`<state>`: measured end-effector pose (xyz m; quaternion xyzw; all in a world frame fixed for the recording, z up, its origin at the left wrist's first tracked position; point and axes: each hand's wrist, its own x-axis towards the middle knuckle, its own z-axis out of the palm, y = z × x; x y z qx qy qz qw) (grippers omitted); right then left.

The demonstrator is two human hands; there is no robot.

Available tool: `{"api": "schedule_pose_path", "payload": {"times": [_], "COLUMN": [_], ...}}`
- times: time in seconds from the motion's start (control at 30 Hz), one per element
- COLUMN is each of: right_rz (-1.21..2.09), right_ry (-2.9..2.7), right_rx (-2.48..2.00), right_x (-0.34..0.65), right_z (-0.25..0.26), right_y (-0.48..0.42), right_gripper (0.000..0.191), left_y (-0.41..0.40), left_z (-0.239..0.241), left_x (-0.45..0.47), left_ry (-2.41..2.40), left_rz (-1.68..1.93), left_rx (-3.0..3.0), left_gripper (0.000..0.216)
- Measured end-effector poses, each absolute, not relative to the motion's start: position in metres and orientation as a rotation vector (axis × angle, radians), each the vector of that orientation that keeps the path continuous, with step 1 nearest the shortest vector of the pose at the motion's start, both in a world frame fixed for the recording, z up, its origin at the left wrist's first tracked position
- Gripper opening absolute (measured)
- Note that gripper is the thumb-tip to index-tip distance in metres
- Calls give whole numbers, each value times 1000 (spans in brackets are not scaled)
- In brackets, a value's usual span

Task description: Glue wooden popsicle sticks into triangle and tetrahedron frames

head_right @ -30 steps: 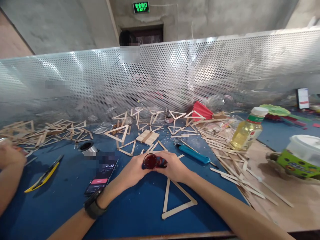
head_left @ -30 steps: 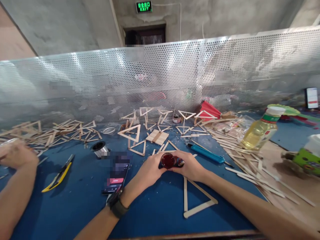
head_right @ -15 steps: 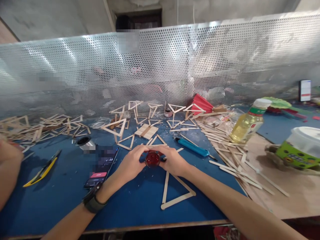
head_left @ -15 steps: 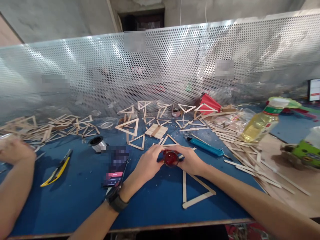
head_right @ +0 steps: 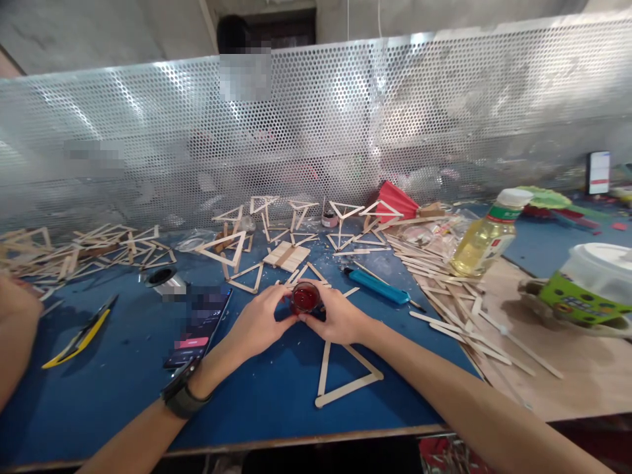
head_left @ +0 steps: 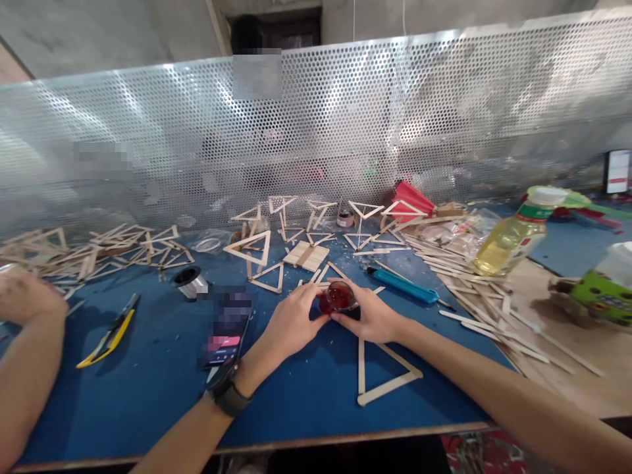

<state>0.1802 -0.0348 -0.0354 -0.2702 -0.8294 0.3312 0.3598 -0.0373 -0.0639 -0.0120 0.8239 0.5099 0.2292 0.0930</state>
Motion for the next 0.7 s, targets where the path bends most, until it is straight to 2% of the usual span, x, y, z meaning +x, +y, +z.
{"api": "schedule_pose_path", "payload": {"times": [0.17, 0.33, 0.47, 0.57, 0.7], "right_rz": [846, 756, 717, 700, 680], "right_ry": [-2178, -2182, -2141, -2113, -2111], "right_rx": [-669, -703, -708, -651, -625], "right_x": [180, 178, 178, 181, 184], "right_z": [-31, -32, -37, -39, -39], "right_y": [-35, -36, -36, -36, -32], "right_gripper": [57, 50, 63, 60, 60], "left_y": [-65, -66, -66, -66, -65], "left_z": [-12, -9, -5, -5, -6], "left_x": [-34, -31, -29, -30, -30], "left_ry": [1533, 1509, 1465, 1434, 1428], "left_rz": [602, 549, 545, 571, 636], "left_rx": [2408, 2383, 2344, 2298, 2149], "left_gripper": [29, 46, 37, 32, 35]}}
